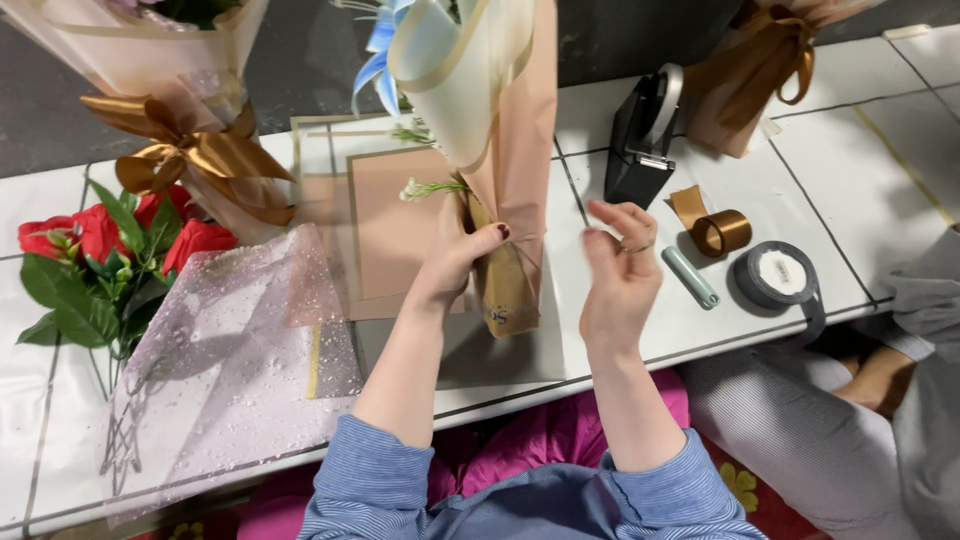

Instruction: The person wraps a flower bouquet with decorative paper and pink netting, securing the packaging with tape.

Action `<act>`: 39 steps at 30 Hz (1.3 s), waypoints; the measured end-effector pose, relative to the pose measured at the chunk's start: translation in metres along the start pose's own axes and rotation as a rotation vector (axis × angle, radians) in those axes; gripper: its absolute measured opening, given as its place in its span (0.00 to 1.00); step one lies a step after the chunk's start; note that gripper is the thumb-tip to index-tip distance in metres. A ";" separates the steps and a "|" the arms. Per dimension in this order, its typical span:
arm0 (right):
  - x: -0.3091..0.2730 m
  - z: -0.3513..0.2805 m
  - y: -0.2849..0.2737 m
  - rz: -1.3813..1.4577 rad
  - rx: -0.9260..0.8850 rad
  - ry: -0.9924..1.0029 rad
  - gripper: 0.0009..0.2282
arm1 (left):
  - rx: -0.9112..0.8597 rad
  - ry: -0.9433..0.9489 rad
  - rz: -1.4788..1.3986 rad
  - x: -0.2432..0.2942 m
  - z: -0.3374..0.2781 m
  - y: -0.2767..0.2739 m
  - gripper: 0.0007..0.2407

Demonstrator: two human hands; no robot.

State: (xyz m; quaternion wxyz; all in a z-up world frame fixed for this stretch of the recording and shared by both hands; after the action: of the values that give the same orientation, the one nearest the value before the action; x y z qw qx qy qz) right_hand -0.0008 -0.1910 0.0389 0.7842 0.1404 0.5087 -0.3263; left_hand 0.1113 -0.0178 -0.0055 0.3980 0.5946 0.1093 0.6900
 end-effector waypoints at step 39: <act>0.181 0.122 -0.040 0.135 0.029 0.840 0.26 | 0.018 -0.044 0.184 0.016 -0.005 0.031 0.25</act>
State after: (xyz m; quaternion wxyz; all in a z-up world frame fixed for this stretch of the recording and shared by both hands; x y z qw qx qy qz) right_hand 0.1082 -0.3549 -0.0636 0.5264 0.3053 0.7689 -0.1960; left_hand 0.0941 -0.0260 0.0247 0.3298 0.6206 0.0516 0.7095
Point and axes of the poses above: each hand's wrist, its own z-axis towards the middle knuckle, its own y-axis out of the palm, x = y × z, the point moved 10 cm from there along z, towards the middle knuckle, and after that the axes turned 14 degrees about -z, right-handed, at the moved point
